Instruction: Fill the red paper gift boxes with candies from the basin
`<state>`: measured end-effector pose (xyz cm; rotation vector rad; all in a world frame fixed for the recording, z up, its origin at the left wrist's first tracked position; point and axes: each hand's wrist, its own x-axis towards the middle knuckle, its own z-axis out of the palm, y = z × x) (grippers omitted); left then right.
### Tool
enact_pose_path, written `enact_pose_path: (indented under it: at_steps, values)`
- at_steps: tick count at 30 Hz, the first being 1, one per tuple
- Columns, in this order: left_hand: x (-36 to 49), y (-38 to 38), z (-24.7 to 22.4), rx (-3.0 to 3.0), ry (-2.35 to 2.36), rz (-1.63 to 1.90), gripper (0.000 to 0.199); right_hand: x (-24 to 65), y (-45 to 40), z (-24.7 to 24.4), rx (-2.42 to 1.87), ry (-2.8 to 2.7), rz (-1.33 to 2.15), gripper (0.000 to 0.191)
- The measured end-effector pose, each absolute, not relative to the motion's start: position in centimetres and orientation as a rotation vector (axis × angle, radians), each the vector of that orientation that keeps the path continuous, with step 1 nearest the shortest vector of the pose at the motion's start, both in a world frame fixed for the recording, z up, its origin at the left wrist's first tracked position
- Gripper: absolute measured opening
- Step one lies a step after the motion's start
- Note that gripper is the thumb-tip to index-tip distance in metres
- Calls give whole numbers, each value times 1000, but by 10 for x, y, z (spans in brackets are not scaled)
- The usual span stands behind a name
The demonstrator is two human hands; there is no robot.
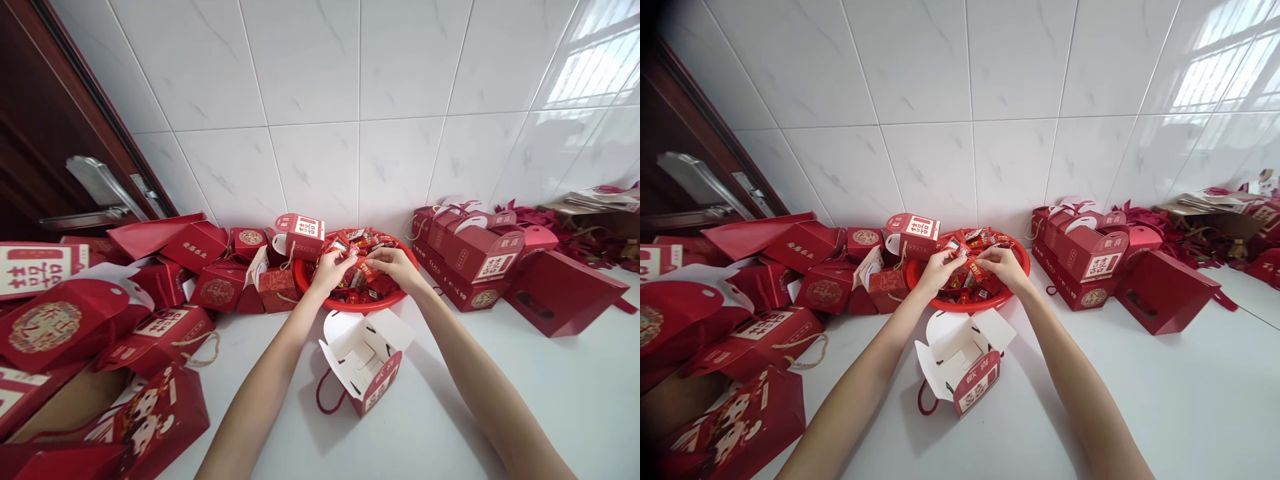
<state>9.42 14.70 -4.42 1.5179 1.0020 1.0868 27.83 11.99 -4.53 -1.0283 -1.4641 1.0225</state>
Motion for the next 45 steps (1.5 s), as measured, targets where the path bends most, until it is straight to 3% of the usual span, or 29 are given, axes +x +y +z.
enact_pose_path:
  at_steps: [8,15,27,36,45]
  values:
    - [98,141,-32,1542,1225,790,50,278,123,-47,-1064,-1246,965,42]
    - [97,137,-34,2281,1050,292,15,280,129,-52,-1050,-1162,952,38]
    - [122,126,-14,2600,1432,-421,33,279,127,-51,-1052,-1074,1054,26]
    - [134,133,-21,2564,1396,-515,29,280,131,-50,-1039,-1057,1095,29]
    - [125,142,-27,2456,1228,-409,8,278,128,-48,-1018,-1029,1112,28]
